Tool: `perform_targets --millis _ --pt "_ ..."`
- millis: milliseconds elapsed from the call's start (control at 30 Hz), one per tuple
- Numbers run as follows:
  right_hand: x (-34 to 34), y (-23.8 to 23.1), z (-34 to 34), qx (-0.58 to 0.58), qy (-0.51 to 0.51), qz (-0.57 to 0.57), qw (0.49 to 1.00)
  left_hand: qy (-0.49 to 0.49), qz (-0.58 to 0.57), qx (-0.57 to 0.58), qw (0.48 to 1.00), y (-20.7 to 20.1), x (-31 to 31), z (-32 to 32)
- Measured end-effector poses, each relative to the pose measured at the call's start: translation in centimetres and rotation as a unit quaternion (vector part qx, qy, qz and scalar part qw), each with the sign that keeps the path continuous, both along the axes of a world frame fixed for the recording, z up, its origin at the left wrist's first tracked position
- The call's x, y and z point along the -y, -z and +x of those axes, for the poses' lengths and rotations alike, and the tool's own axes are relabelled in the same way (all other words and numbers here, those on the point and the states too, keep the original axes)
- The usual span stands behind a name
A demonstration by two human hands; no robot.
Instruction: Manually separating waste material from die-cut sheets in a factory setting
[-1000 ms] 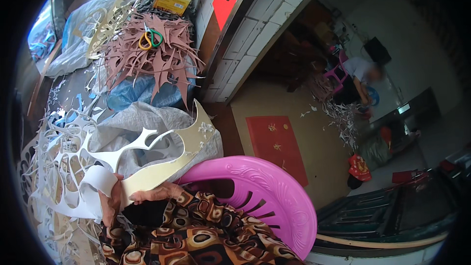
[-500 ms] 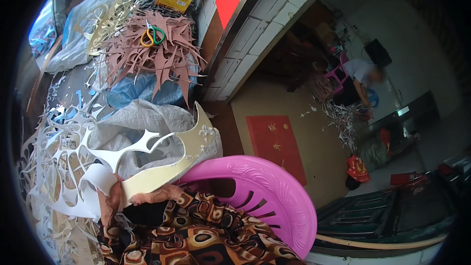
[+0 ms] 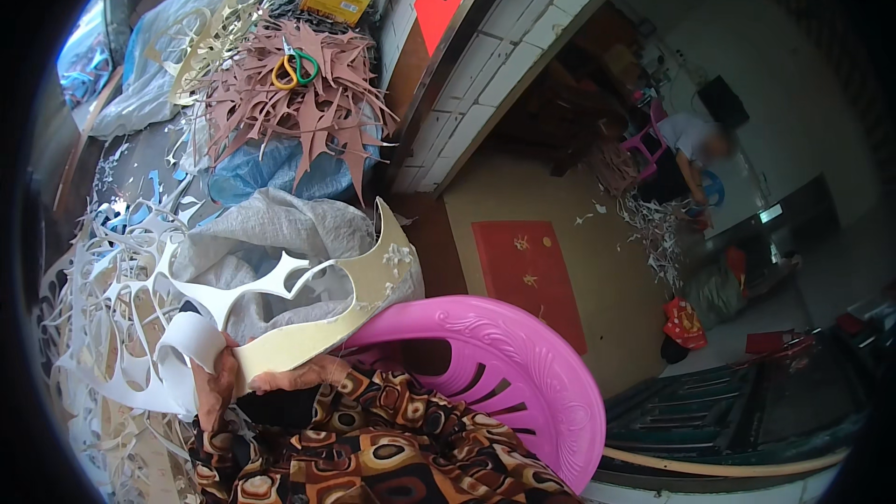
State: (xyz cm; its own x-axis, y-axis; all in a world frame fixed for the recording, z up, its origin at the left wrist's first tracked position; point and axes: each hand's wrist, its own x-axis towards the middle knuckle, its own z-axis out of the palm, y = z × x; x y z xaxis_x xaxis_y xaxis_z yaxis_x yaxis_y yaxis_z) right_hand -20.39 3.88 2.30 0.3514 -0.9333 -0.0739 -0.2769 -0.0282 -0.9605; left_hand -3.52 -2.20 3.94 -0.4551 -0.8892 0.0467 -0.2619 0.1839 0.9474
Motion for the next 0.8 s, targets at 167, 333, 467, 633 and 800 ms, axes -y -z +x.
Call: perform_targets --millis 167,333,467,633,800 --pt "-0.3 -0.2 -0.1 0.079 -0.002 0.089 0.993 0.013 -0.038 0.031 0.999 -0.3 0.0 0.1" --pt "-0.5 -0.7 -0.3 -0.030 -0.014 0.058 0.998 0.010 -0.059 0.015 0.998 -0.3 0.0 0.2" --pt "-0.7 -0.9 -0.2 -0.087 -0.002 0.035 0.996 0.011 -0.037 0.016 0.999 0.0 0.2 0.5" --pt "-0.4 -1.2 -0.2 -0.008 -0.039 0.094 0.995 0.005 -0.048 0.032 0.998 -0.2 0.1 0.3" --pt "-0.5 -0.9 -0.1 0.007 -0.036 0.095 0.995 -0.011 -0.069 0.007 0.998 0.8 -0.1 0.0"
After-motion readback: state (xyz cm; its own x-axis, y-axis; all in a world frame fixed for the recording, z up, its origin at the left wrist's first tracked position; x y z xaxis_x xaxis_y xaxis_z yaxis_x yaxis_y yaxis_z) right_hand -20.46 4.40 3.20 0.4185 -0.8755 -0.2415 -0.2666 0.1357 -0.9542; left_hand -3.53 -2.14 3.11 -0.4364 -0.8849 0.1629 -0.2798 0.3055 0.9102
